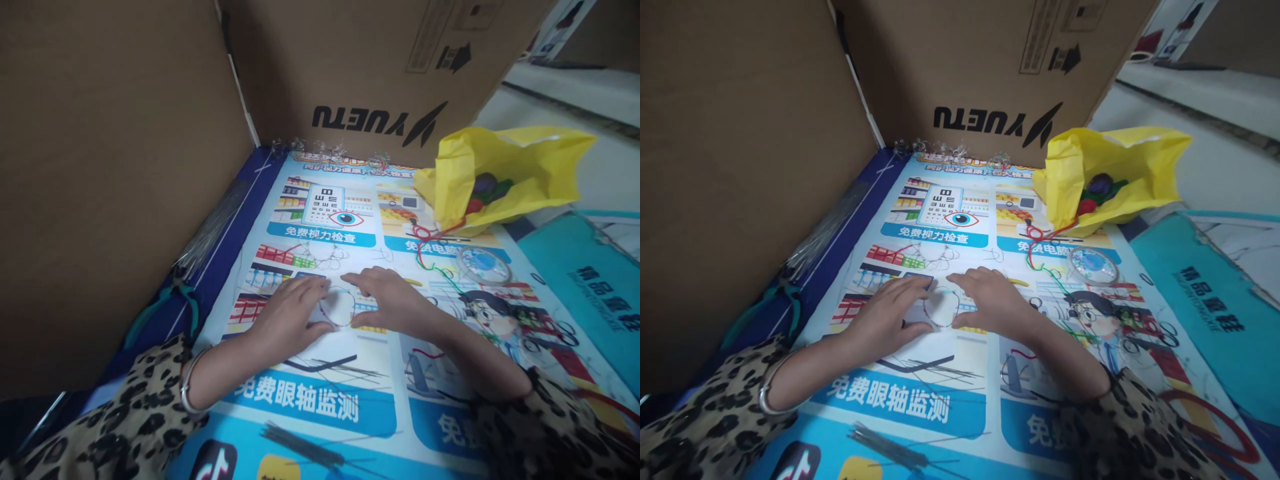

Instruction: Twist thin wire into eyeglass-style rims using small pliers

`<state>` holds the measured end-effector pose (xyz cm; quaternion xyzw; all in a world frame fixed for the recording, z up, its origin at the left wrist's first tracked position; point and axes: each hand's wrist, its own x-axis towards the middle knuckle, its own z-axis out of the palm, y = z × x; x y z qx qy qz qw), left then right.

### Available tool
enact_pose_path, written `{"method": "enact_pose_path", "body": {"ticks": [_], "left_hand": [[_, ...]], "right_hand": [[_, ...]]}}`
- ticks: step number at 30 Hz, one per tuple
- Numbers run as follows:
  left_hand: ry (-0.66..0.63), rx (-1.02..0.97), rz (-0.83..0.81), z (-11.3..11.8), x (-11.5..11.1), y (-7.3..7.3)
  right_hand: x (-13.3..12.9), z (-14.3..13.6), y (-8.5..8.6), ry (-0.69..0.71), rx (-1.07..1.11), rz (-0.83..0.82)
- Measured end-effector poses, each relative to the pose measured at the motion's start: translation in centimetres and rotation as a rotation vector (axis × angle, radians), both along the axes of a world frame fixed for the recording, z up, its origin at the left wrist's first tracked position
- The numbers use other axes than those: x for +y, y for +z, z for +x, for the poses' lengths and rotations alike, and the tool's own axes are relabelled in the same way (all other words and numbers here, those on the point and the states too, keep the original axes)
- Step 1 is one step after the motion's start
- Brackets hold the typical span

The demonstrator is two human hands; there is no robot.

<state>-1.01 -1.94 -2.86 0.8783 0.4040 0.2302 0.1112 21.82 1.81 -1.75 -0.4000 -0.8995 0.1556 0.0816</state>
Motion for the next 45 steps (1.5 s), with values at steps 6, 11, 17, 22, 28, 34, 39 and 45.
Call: {"method": "enact_pose_path", "body": {"ticks": [6,11,17,22,28,34,39,45], "left_hand": [[0.016,0.049,-0.116,0.4,0.1,-0.4],[0.011,0.031,-0.130,0.5,0.1,0.0],[0.009,0.016,-0.133,0.6,0.1,0.0],[0.015,0.018,-0.141,0.6,0.1,0.0],[0.010,0.035,-0.129,0.4,0.0,0.1],[0.012,0.099,-0.108,0.2,0.0,-0.1],[-0.011,0.150,-0.076,0.0,0.1,0.2],[-0.052,0.197,-0.059,-0.1,0.4,0.5]], "right_hand": [[0.2,-0.4,0.1,0.057,-0.037,0.027],[0.2,-0.6,0.2,0.038,-0.037,0.007],[0.0,-0.8,0.6,0.027,-0.059,-0.016],[-0.1,-0.9,0.7,0.030,-0.078,-0.020],[-0.1,-0.2,0.3,0.041,-0.013,-0.015],[0.3,1.2,-0.6,0.153,0.138,-0.044],[0.5,1.3,-1.0,0.164,0.116,-0.022],[0.4,0.9,-1.0,0.137,0.132,-0.018]]}}
